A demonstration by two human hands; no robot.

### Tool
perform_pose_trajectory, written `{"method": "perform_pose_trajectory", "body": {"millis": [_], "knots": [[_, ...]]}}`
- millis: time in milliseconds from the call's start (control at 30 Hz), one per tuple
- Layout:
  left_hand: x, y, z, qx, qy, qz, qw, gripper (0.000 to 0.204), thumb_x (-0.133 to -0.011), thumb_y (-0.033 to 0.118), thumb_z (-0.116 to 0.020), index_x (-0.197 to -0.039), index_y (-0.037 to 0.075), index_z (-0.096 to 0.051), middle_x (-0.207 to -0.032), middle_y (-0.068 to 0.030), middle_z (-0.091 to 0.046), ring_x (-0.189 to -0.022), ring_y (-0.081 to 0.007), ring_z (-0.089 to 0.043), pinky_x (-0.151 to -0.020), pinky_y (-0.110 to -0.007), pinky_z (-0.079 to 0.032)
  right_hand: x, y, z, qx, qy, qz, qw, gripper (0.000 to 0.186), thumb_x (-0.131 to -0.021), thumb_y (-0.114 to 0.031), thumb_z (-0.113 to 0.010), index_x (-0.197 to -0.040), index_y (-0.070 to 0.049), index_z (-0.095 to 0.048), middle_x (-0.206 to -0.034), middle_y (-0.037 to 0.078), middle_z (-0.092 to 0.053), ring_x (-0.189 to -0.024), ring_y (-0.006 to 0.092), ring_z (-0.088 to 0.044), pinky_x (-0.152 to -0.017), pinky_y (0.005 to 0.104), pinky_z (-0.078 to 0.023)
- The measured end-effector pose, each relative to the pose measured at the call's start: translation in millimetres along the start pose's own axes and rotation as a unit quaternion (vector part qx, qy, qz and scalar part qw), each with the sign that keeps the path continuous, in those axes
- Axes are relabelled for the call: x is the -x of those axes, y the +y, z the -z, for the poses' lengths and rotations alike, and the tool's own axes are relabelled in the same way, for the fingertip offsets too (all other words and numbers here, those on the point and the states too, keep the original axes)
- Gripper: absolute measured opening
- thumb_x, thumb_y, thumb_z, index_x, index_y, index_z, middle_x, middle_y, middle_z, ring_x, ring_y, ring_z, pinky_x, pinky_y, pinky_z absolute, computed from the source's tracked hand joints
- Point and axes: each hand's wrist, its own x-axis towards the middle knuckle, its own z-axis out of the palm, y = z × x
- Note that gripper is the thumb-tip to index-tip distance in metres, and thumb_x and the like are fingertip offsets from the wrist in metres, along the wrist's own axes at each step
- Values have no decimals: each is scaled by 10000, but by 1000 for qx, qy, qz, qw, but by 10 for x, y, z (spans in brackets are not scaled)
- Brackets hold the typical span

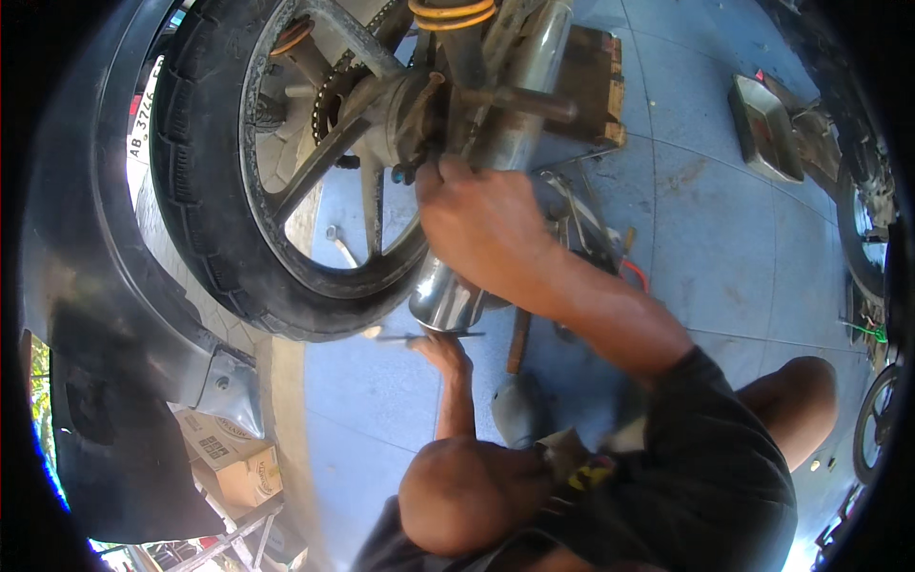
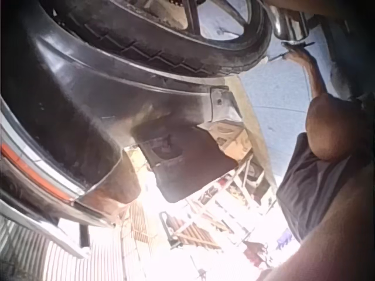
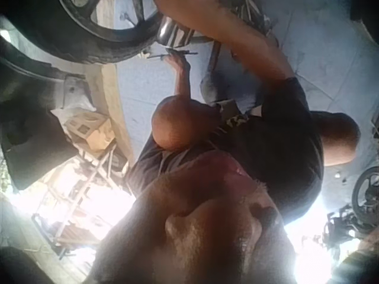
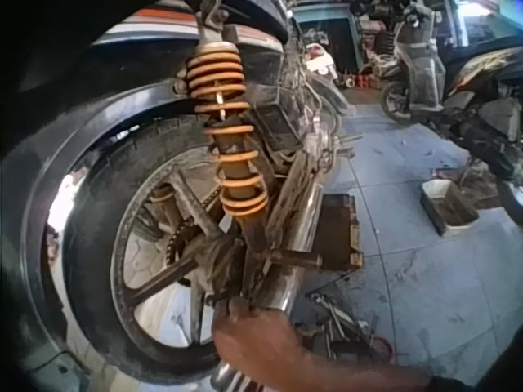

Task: The person is repairing the exhaust system and rear wheel area of a motorcycle.

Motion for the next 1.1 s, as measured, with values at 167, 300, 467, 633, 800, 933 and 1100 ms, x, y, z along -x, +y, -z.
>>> {"method": "perform_pose_trajectory", "body": {"millis": [167, 300, 467, 633, 800, 933, 1100], "knots": [[-210, 658, 112, -106, -351, 405, 838, 256, -979, 252, -391, -873, 58, -520, -556, -29, -463, -371, -152, -392, -341, -263, -373, 17, 131, 29, -2, -32, 11, 999, 115, -728, -111, -599, -777, -11, -629, -731, 131, -642, -582, 259, -676, -468, 352, -530], [-305, 1099, 205, -256, -406, 289, 828, 251, -986, 170, -375, -1075, -16, -518, -730, -195, -636, -458, -183, -585, -298, -289, -395, -28, 192, 86, -3, -23, 7, 1000, 112, -745, -107, -585, -794, -11, -615, -764, 143, -648, -604, 283, -679, -501, 372, -539], [-49, 1187, 269, -599, -310, -55, 736, 508, -877, 368, -587, -1067, -99, -520, -860, -266, -647, -812, -383, -655, -698, -463, -532, -36, 218, 124, 7, -51, 7, 999, 112, -749, -111, -570, -789, -12, -604, -806, 151, -659, -672, 329, -680, -587, 418, -549], [-359, 902, 645, -597, -362, -434, 570, 287, -856, 315, -640, -900, 52, -534, -538, -13, -510, -437, -182, -506, -416, -369, -444, -149, 263, 151, 4, -62, 22, 998, 111, -735, -103, -573, -783, -10, -609, -799, 173, -653, -728, 373, -666, -657, 466, -539], [-386, 672, 566, -355, -181, -669, 628, 311, -849, 337, -674, -823, 46, -565, -694, -44, -569, -619, -164, -539, -575, -351, -460, -193, 289, 161, 11, -87, 9, 996, 110, -727, -91, -575, -786, -9, -618, -813, 180, -657, -764, 402, -651, -704, 504, -520], [119, 511, 217, 9, -80, -404, 911, 381, -899, 390, -619, -880, 13, -564, -927, -91, -608, -818, -228, -561, -690, -348, -451, -198, 249, 178, 18, -97, 1, 995, 116, -737, -92, -569, -791, -6, -624, -804, 186, -658, -781, 404, -648, -714, 498, -518], [-144, 118, 287, 410, -193, 359, 816, 393, -956, 405, -535, -921, 15, -515, -646, -91, -522, -647, -194, -573, -654, -418, -479, -251, 190, 169, 34, -112, 12, 993, 121, -755, -105, -568, -794, -7, -626, -808, 188, -661, -786, 403, -650, -722, 496, -519]]}}
